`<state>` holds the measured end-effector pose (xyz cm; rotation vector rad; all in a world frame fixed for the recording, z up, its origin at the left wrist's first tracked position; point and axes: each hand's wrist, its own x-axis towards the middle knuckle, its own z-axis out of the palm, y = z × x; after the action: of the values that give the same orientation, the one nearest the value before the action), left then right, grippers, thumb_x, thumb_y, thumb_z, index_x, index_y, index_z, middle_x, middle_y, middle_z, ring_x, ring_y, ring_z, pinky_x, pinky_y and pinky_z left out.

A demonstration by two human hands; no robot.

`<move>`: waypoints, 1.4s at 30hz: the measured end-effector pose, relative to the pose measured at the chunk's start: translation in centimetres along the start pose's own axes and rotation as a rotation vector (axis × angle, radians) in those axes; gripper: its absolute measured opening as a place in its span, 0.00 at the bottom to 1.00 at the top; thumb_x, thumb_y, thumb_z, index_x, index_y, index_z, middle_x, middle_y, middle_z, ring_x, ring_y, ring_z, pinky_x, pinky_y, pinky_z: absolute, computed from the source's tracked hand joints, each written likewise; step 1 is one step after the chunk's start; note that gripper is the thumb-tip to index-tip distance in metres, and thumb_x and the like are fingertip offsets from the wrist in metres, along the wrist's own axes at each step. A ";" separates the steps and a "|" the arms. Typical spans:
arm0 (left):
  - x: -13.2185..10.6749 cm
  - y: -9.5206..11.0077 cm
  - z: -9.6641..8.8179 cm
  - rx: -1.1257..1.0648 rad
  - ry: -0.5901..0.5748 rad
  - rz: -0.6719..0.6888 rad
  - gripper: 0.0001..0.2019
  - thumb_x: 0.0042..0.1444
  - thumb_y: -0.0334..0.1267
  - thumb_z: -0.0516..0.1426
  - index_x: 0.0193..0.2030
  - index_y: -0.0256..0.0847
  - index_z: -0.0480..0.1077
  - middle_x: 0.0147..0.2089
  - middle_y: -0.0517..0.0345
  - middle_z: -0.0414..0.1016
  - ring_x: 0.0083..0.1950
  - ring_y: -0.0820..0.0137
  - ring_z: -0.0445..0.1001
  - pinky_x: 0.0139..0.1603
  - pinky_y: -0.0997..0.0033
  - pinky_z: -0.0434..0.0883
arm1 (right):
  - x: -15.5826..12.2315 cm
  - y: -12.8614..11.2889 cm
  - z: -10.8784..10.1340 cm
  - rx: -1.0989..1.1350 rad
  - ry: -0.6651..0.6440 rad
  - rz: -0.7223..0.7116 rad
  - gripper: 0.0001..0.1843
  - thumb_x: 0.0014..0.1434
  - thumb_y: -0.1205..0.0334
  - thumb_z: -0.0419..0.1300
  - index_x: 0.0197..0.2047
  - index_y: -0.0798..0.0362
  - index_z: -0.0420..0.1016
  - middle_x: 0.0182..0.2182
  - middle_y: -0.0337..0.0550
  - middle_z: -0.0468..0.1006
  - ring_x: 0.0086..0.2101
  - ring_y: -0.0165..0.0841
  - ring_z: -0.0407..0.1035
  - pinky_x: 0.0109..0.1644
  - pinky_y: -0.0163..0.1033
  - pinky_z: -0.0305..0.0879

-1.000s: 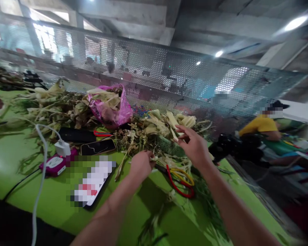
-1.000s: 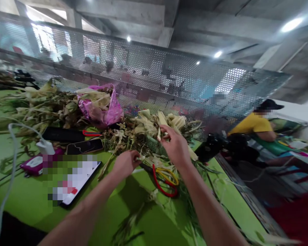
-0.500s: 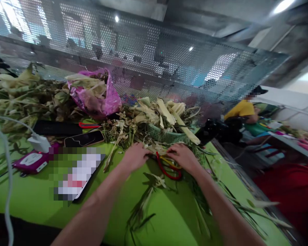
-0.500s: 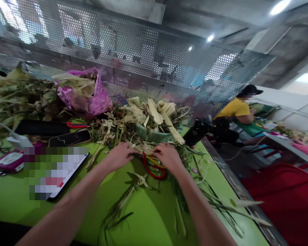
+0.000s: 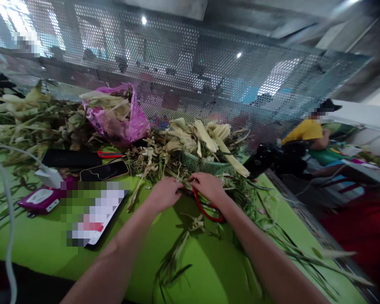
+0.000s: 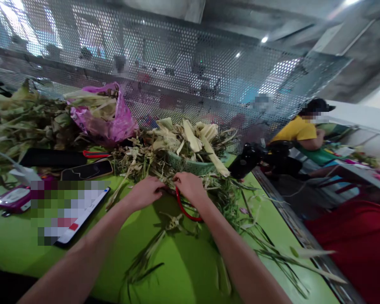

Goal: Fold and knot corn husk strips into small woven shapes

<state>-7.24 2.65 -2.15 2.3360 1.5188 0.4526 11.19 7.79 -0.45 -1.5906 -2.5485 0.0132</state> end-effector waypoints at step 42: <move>0.3 0.5 -0.9 -0.649 0.191 -0.104 0.15 0.58 0.47 0.51 0.34 0.40 0.73 0.29 0.58 0.75 0.30 0.70 0.70 0.31 0.74 0.62 | -4.8 0.8 -3.2 0.608 0.531 0.195 0.09 0.55 0.55 0.60 0.34 0.52 0.75 0.30 0.42 0.79 0.31 0.36 0.72 0.38 0.39 0.65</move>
<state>-7.05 2.79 -1.13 1.7397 1.3007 0.9933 14.39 3.67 2.12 -1.3539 -1.7544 0.3085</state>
